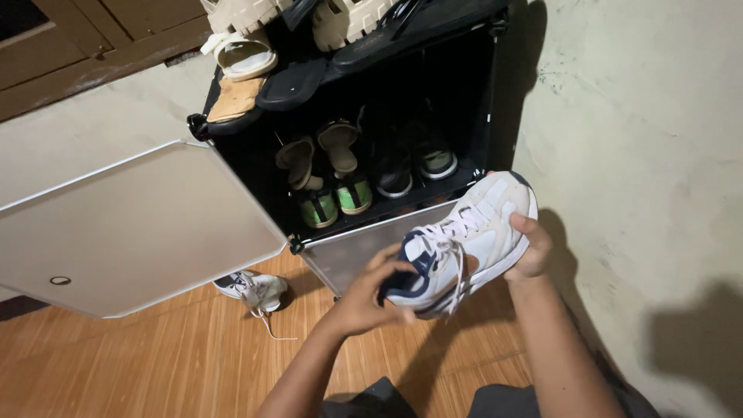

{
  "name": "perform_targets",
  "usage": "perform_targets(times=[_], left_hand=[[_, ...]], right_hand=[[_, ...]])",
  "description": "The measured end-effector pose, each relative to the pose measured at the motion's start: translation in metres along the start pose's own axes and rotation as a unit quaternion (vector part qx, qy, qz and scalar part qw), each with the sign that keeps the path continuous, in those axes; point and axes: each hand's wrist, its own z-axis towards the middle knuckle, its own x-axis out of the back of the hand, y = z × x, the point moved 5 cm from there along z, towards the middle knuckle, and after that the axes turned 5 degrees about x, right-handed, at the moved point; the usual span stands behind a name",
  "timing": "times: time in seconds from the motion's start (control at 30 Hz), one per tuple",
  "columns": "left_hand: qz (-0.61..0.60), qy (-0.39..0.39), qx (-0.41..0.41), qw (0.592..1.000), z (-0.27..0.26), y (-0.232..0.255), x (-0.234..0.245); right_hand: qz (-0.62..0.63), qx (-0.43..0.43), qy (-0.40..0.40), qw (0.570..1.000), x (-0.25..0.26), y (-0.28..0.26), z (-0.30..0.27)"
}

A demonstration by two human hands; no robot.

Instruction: The person gathers shoes from the floor and places them on a multi-tier shoe rack. They handle sneakers, sandals, and flip-flops one at a time, pairing them and arranging them on the rack shelves.

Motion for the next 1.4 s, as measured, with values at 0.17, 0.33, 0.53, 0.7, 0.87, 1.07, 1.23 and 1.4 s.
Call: perform_targets(times=[0.17, 0.33, 0.53, 0.7, 0.87, 1.07, 1.23, 1.4], left_hand=[[0.127, 0.115, -0.018, 0.985, -0.001, 0.06, 0.0], [0.198, 0.253, -0.024, 0.947, 0.007, 0.079, 0.01], [0.139, 0.341, 0.035, 0.929, 0.031, 0.084, 0.018], [0.232, 0.318, -0.043, 0.918, 0.029, 0.111, -0.015], [0.169, 0.168, -0.068, 0.969, 0.01, 0.098, -0.027], [0.17, 0.176, 0.001, 0.97, -0.046, 0.001, 0.033], [0.198, 0.308, 0.049, 0.929, -0.122, -0.128, 0.116], [0.183, 0.323, 0.209, 0.905, -0.197, -0.253, 0.167]], right_hand=[[-0.06, 0.004, 0.04, 0.997, 0.021, 0.013, 0.005], [-0.4, 0.241, -0.039, 0.883, 0.002, -0.005, -0.012], [-0.559, 0.397, -0.211, 0.696, -0.044, 0.027, -0.046], [-0.507, 0.407, -0.281, 0.706, -0.074, 0.036, -0.054], [-0.466, 0.39, -0.231, 0.76, -0.019, 0.036, -0.033], [-0.518, 0.389, -0.14, 0.749, -0.038, 0.015, -0.025], [-0.74, 0.009, 0.072, 0.669, -0.084, 0.008, 0.025], [-0.58, 0.379, -0.059, 0.719, -0.101, 0.055, 0.124]])
